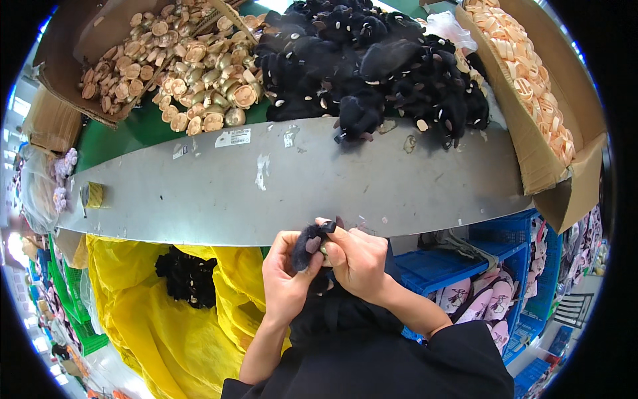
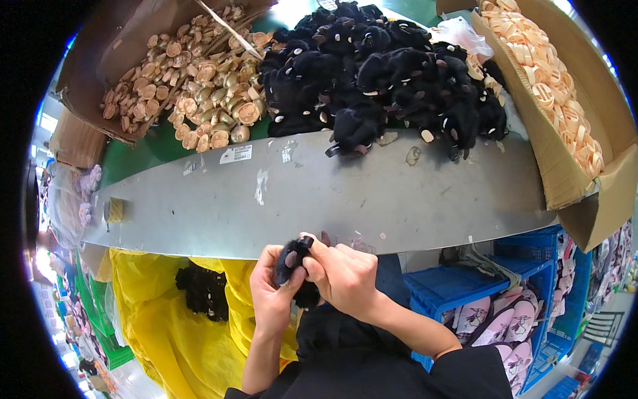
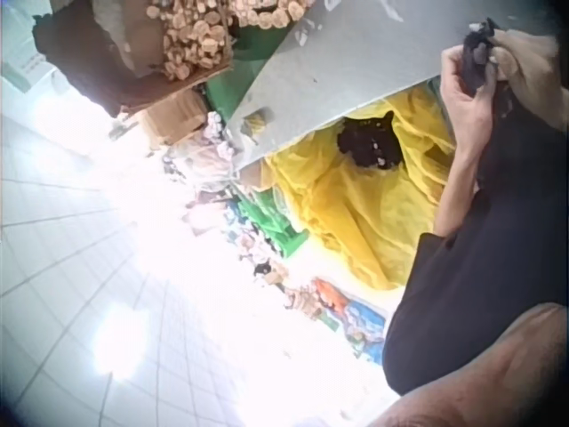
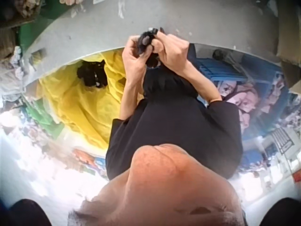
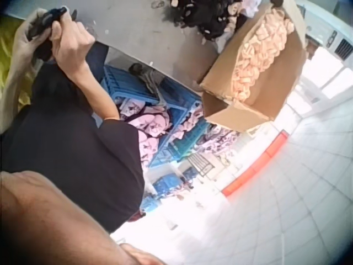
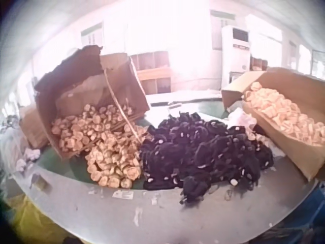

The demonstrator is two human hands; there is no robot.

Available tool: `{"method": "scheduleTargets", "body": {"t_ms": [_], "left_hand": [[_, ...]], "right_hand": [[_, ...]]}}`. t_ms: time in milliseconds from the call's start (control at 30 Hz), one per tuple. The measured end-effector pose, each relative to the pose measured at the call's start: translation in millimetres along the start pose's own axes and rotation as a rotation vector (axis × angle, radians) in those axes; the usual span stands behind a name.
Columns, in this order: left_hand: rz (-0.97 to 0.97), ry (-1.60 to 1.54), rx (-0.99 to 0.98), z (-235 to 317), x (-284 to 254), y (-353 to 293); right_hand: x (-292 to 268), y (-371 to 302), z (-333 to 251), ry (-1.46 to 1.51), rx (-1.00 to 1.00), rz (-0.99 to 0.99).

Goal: The person repeatedly picks up small black fuzzy objects and round beige discs from a metal table, then presses the discs into the fuzzy objects one at a time. The person places the assembled items into a yellow bag and continues the cycle.

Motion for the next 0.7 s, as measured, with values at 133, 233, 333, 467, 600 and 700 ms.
{"method": "scheduleTargets", "body": {"t_ms": [133, 233, 333, 467, 600, 700], "left_hand": [[-0.054, -0.015, -0.007, 3, 6, 1], [-0.051, -0.093, -0.005, 8, 1, -1], [-0.066, -0.103, 0.006, 15, -2, -6], [-0.144, -0.045, -0.003, 17, 3, -10], [-0.149, 0.007, 0.039, 27, 13, -12], [-0.198, 0.025, 0.077, 28, 13, -12]], "right_hand": [[-5, -1, 2, 0.076, 0.024, -0.046], [-13, 1, 12, 0.371, 0.17, -0.186], [-12, -1, 28, 0.69, 0.286, -0.319], [15, -27, 30, 1.339, 0.559, -0.659], [16, -27, 27, 1.477, 0.642, -0.705], [17, -25, 24, 1.594, 0.632, -0.71]]}}
Point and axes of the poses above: each hand's wrist, its own y-axis towards the middle knuckle, its own x-axis out of the palm, z = x × y, the point moved 6 cm from there along y, towards the middle knuckle, and after that the axes turned 7 degrees about -z, right-handed, at the moved point
